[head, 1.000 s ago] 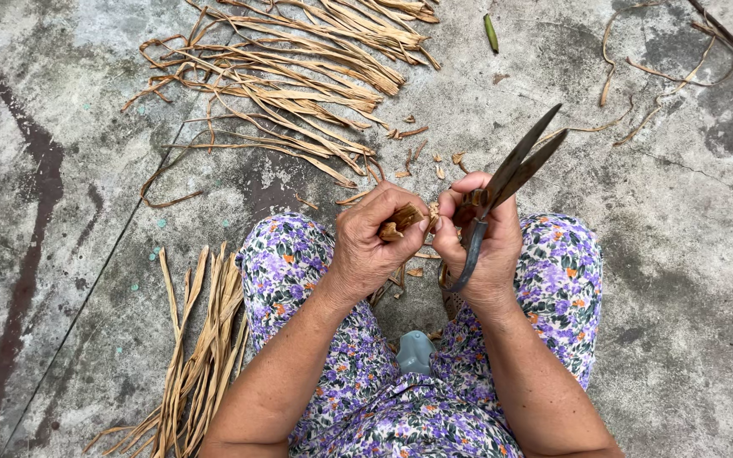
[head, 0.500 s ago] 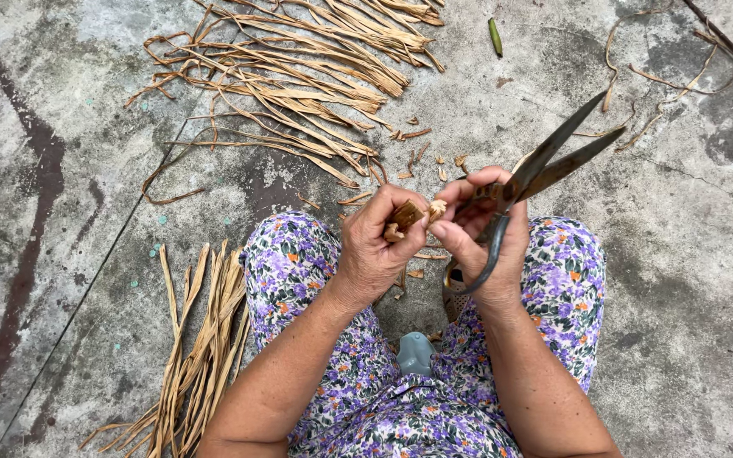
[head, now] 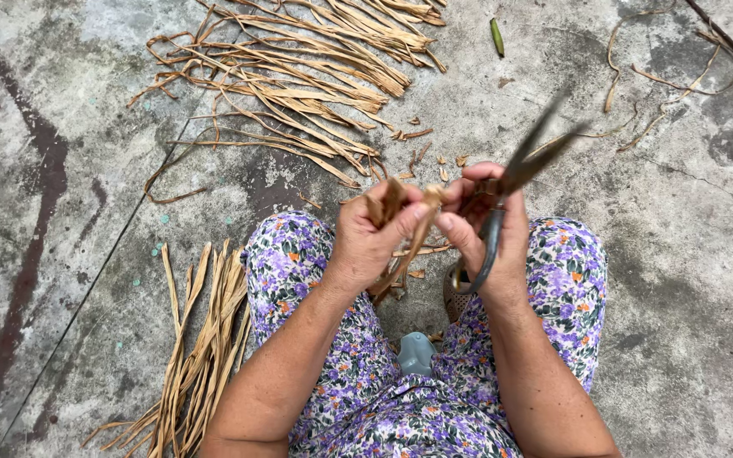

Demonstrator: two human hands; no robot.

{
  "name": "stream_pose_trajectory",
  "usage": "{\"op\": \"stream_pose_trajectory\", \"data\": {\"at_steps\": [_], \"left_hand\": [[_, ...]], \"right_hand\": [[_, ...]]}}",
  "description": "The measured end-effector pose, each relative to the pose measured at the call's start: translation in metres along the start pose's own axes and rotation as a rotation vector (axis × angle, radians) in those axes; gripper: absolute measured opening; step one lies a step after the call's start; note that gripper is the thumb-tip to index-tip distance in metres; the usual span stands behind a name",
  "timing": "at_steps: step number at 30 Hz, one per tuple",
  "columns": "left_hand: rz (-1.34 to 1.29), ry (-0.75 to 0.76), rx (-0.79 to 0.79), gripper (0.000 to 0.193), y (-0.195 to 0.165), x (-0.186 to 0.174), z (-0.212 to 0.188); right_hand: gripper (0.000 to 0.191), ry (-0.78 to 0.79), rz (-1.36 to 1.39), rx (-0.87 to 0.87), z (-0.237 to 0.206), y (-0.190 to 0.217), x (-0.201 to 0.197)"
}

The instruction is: The person sits on a concrete floor holding bundles of dried leaf strips and uses scissors to trim off dark, damaged edge portions, letting the cut scraps fall to the ground. They gather and reposition the strips by hand and set trimmed pieces onto a growing pile beside them.

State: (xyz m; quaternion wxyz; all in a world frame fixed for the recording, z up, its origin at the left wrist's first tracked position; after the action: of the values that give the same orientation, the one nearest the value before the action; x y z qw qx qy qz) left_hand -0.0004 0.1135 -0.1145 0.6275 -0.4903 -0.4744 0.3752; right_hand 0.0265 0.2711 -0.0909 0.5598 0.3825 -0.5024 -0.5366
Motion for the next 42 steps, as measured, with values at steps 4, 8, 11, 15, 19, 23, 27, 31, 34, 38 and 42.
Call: {"op": "stream_pose_trajectory", "data": {"at_steps": [4, 8, 11, 15, 19, 23, 27, 31, 34, 38, 42], "left_hand": [[0.017, -0.191, 0.085, 0.013, -0.010, -0.027, 0.003], [-0.066, -0.236, 0.076, 0.014, -0.011, -0.034, 0.004], [-0.074, -0.192, 0.098, 0.010, -0.015, -0.030, 0.005], [-0.130, -0.195, 0.053, 0.011, -0.010, -0.030, 0.007], [-0.123, -0.168, 0.074, 0.010, -0.013, -0.029, 0.007], [-0.117, -0.198, 0.008, 0.013, -0.008, -0.031, 0.007], [-0.121, -0.193, -0.020, 0.014, -0.009, -0.030, 0.009], [0.009, -0.170, 0.002, 0.014, -0.013, -0.025, 0.008], [0.083, -0.175, 0.035, 0.014, -0.013, -0.024, 0.008], [-0.010, -0.209, -0.008, 0.014, 0.001, -0.028, 0.010], [-0.244, -0.208, -0.037, 0.014, 0.015, -0.021, 0.012]], "right_hand": [[0.074, 0.144, -0.250, 0.025, -0.001, -0.005, 0.017], [0.082, 0.201, -0.438, 0.106, -0.005, -0.015, 0.026], [0.081, 0.210, -0.508, 0.082, -0.006, -0.010, 0.029], [0.077, 0.218, -0.496, 0.040, -0.007, -0.001, 0.032], [0.072, 0.204, -0.497, 0.049, -0.008, 0.000, 0.031], [0.064, 0.147, -0.454, 0.104, -0.011, -0.009, 0.026], [0.057, 0.135, -0.358, 0.130, -0.014, -0.020, 0.023], [0.055, 0.077, -0.414, 0.184, -0.012, -0.035, 0.014], [0.053, 0.060, -0.244, 0.218, -0.012, -0.040, 0.012], [0.073, 0.117, -0.220, 0.213, -0.006, -0.043, 0.024], [0.068, 0.176, -0.148, 0.230, -0.011, -0.052, 0.046]]}}
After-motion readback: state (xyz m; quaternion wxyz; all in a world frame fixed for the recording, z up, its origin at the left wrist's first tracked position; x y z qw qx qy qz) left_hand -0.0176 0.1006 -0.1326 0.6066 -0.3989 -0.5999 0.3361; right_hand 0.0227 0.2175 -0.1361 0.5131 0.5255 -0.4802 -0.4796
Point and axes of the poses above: each hand's wrist, its own z-axis towards the middle knuckle, its own x-axis out of the palm, y = z × x, the point moved 10 cm from there along z, towards the middle knuckle, and after that the axes turned 1 degree about x, right-handed, at the moved point
